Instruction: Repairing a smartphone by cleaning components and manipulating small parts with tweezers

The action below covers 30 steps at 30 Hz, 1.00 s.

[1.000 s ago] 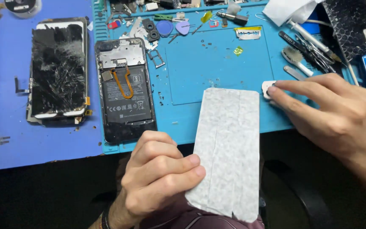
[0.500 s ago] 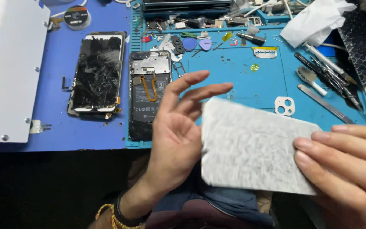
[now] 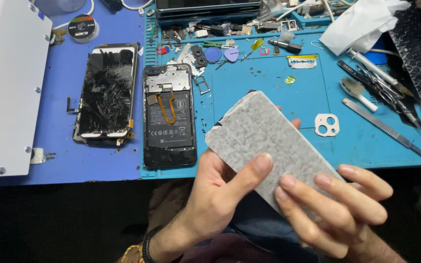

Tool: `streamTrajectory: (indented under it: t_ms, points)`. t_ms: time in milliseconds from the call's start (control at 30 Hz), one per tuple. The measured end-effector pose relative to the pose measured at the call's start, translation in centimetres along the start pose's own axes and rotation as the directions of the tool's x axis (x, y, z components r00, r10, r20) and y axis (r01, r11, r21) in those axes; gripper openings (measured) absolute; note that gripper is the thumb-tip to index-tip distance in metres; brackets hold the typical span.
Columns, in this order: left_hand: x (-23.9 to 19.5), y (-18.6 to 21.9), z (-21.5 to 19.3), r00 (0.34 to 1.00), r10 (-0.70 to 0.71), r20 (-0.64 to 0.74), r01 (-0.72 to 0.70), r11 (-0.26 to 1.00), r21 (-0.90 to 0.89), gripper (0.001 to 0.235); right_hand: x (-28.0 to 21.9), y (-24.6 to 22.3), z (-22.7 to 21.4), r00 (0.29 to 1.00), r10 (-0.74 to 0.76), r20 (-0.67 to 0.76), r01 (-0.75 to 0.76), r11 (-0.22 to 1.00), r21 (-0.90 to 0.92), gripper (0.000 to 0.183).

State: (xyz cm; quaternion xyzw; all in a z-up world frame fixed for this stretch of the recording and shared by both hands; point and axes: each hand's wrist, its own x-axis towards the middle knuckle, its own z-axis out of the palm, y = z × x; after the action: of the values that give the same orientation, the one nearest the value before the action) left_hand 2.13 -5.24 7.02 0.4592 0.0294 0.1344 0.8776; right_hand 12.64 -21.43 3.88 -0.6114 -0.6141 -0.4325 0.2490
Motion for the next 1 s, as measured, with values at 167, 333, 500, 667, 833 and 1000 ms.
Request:
streamTrajectory:
  t_ms: [167,333,500,667,833,1000]
  points:
    - [1.0,0.3,0.1,0.986,0.002,-0.170,0.004,1.000,0.031,0.033,0.2,-0.3,0.1,0.995,-0.072,0.069,0.068,0.997,0.047,0.014]
    - [1.4,1.2,-0.2,0.975,-0.087,-0.202,0.127,0.973,0.193,0.026,-0.9,-0.8,-1.6,0.967,-0.140,0.214,0.094,0.972,0.213,0.038]
    - [2.0,0.8,-0.4,0.987,-0.110,-0.116,0.128,0.979,0.160,0.036,2.0,0.4,-1.3,0.701,0.647,0.301,-0.696,0.528,0.487,0.028]
    - [3.2,1.3,-0.1,0.979,-0.117,-0.170,0.132,0.988,0.081,0.039,3.1,1.3,-2.2,0.357,0.751,0.555,-0.868,0.048,0.494,0.008]
    - [4.5,0.5,-0.2,0.971,-0.063,-0.232,0.085,0.993,0.086,0.034,2.6,1.7,-1.7,0.291,0.710,0.642,-0.903,-0.018,0.429,0.009]
    - [4.8,-0.3,-0.6,0.945,-0.046,-0.323,0.050,0.999,0.003,0.038,2.8,2.0,-1.0,0.245,0.698,0.672,-0.941,0.003,0.340,0.007]
